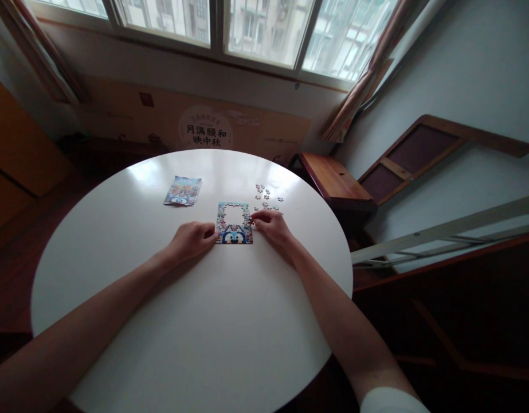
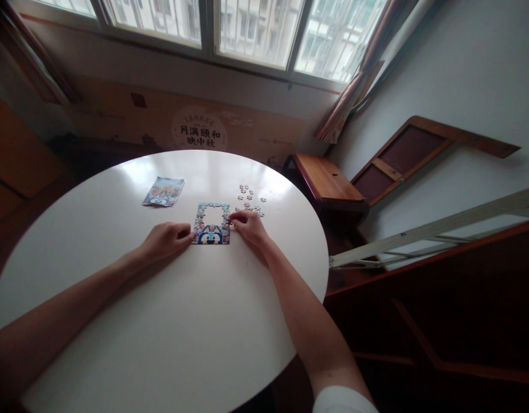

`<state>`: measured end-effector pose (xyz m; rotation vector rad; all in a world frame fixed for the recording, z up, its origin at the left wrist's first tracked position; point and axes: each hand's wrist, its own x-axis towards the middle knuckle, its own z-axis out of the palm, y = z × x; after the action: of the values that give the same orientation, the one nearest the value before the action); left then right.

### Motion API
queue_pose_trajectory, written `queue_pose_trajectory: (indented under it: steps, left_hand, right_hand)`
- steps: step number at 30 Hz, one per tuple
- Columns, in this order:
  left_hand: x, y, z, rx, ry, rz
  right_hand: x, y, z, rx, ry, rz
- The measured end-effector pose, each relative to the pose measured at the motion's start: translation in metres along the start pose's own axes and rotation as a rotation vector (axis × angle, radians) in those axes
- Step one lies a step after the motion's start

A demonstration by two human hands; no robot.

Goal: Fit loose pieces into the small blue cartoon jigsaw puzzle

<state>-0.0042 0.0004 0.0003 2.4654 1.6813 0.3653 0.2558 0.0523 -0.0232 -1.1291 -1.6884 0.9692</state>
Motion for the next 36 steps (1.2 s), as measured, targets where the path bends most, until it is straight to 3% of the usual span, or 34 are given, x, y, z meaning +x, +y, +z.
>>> queue_pose_trajectory:
  steps: [22,28,32,36]
  left_hand:
    - [0.0,0.001,-0.001,-0.021,-0.006,0.012]
    - [0.0,0.0,0.001,-0.049,0.008,0.009]
    - [0.0,0.001,0.0,-0.073,0.009,0.005]
    - [0.0,0.0,0.001,-0.089,0.007,0.006]
  right_hand:
    - [0.003,0.003,0.0,-0.012,0.025,-0.008]
    - [0.014,-0.019,0.005,-0.143,-0.013,-0.089]
    - [0.024,-0.041,0.02,-0.252,-0.136,-0.144]
    - [0.031,-0.047,0.036,-0.333,-0.16,-0.138]
